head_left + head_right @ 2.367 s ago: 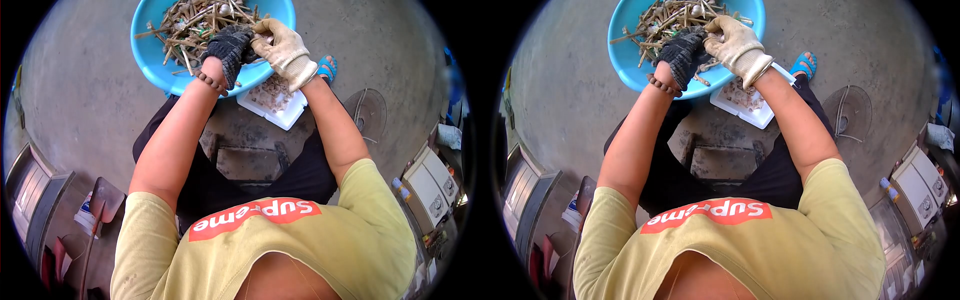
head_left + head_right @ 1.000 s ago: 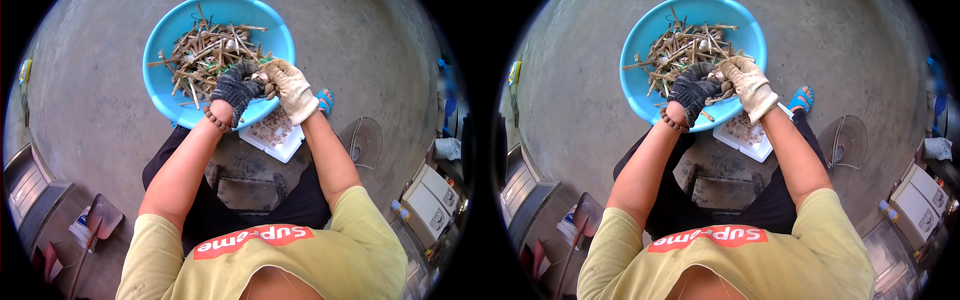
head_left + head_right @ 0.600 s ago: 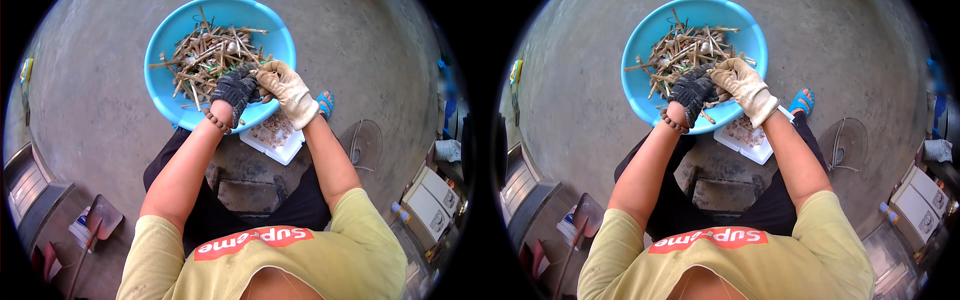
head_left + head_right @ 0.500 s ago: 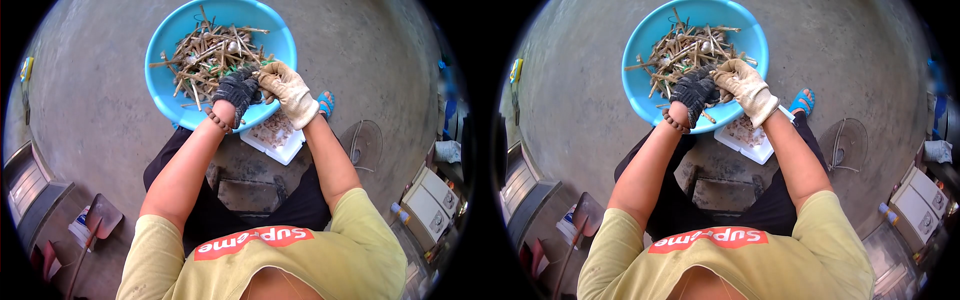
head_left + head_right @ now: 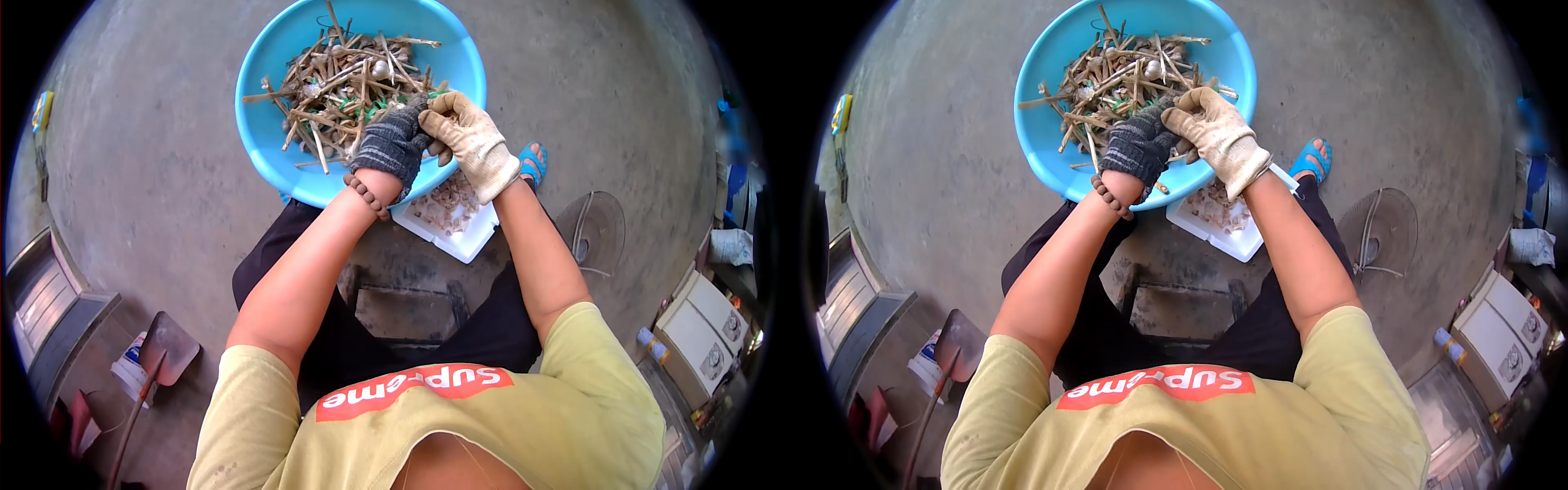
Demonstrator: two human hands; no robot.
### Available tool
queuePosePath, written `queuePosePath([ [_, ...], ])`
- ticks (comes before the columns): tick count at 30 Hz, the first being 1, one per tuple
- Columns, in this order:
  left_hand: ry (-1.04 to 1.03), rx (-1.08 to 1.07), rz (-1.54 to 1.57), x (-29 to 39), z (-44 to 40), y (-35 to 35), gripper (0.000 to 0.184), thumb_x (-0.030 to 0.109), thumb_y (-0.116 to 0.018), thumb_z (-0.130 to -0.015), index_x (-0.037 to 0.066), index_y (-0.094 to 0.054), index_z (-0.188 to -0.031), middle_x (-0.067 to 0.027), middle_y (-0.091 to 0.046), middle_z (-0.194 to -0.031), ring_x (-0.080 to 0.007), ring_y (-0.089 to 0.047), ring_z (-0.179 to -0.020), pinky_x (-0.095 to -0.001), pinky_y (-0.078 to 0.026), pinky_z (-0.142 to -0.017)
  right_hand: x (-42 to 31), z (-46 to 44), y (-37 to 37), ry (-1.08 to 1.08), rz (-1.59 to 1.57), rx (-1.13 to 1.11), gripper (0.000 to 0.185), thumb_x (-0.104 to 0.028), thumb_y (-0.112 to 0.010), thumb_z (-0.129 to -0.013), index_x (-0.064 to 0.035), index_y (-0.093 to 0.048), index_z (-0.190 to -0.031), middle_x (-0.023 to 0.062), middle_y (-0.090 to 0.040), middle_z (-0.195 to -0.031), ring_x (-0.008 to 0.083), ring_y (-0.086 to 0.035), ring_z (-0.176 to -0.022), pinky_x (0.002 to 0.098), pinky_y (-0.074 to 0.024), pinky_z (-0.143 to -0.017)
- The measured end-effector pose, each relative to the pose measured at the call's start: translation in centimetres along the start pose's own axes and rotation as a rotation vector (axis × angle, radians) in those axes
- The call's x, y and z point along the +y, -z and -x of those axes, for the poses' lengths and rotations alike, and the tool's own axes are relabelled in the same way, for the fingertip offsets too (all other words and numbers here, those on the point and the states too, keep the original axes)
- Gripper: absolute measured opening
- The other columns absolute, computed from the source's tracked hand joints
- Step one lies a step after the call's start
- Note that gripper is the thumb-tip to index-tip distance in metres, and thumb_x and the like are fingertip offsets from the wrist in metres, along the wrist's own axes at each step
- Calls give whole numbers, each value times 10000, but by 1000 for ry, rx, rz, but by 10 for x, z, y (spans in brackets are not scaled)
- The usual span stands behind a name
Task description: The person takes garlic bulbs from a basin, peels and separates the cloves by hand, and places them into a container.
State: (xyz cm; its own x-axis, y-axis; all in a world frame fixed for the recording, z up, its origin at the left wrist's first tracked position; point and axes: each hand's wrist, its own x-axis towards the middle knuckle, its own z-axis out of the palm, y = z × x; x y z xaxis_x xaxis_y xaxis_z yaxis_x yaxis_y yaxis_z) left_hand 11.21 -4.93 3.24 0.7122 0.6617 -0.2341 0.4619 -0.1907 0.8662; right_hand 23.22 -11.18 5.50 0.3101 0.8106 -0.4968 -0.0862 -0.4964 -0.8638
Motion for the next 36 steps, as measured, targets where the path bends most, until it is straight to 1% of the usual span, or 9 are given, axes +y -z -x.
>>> queuePosePath([
  [5,17,2,50,0,-1,-2,511,108,-594,-735,66,-401,-1206,-190,-528,-1061,-322,-509,-981,-365,-413,-821,2,0,11,-105,-238,-73,260,-241,-593,-793,-26,-546,-931,5,-547,-758,57,-500,-521,166,-411,-446],
  [14,-28,-73,269,-5,1,-12,630,66,-607,-722,77,-297,-1269,-189,-513,-1073,-310,-507,-991,-362,-415,-822,0,3,17,-128,-56,-138,282,-242,-586,-798,1,-561,-938,10,-553,-735,36,-486,-556,141,-384,-446],
  [23,88,-202,-163,-16,-2,-10,443,112,-588,-739,77,-452,-1159,-211,-547,-1008,-327,-549,-895,-382,-442,-747,4,5,33,-126,-413,-16,184,-215,-508,-843,-35,-544,-839,-7,-502,-653,29,-449,-516,137,-326,-394],
  [25,36,-315,-169,-7,5,-12,420,99,-574,-764,93,-462,-1169,-151,-591,-716,-198,-554,-617,-321,-463,-590,7,7,38,-107,-198,1,228,-257,-498,-847,-36,-552,-846,-15,-523,-657,20,-432,-496,143,-318,-399],
  [26,129,-436,-86,0,13,-17,368,85,-556,-731,77,-510,-1096,-208,-578,-917,-340,-562,-848,-396,-449,-738,12,8,47,-108,-20,-83,228,-263,-512,-831,-39,-551,-823,-8,-519,-647,43,-449,-504,161,-343,-414],
  [27,-111,-555,-112,-13,19,-31,420,137,-557,-729,105,-486,-1142,-200,-586,-903,-346,-567,-832,-392,-455,-738,7,13,46,-217,176,-124,239,-278,-527,-817,-41,-538,-786,-7,-505,-626,62,-468,-518,193,-382,-444],
  [28,30,-889,-313,15,23,-25,473,202,-555,-732,133,-452,-1189,-179,-554,-1030,-329,-531,-946,-381,-422,-823,16,16,52,-263,295,-249,247,-282,-531,-807,-36,-534,-785,22,-520,-632,91,-493,-524,222,-404,-464],
  [31,-381,-884,-337,4,49,-38,509,230,-553,-733,132,-425,-1216,-163,-418,-1226,-299,-398,-1134,-361,-317,-953,52,18,52,-334,1014,-467,290,-279,-528,-773,-16,-542,-893,152,-592,-846,265,-581,-789,351,-457,-695],
  [36,-136,-889,-387,11,35,-33,517,275,-552,-742,115,-421,-1215,-184,-410,-1216,-334,-437,-1088,-382,-360,-916,90,20,48,-344,1252,-560,258,-234,-519,-773,-40,-575,-934,150,-590,-947,281,-561,-908,355,-438,-780],
])
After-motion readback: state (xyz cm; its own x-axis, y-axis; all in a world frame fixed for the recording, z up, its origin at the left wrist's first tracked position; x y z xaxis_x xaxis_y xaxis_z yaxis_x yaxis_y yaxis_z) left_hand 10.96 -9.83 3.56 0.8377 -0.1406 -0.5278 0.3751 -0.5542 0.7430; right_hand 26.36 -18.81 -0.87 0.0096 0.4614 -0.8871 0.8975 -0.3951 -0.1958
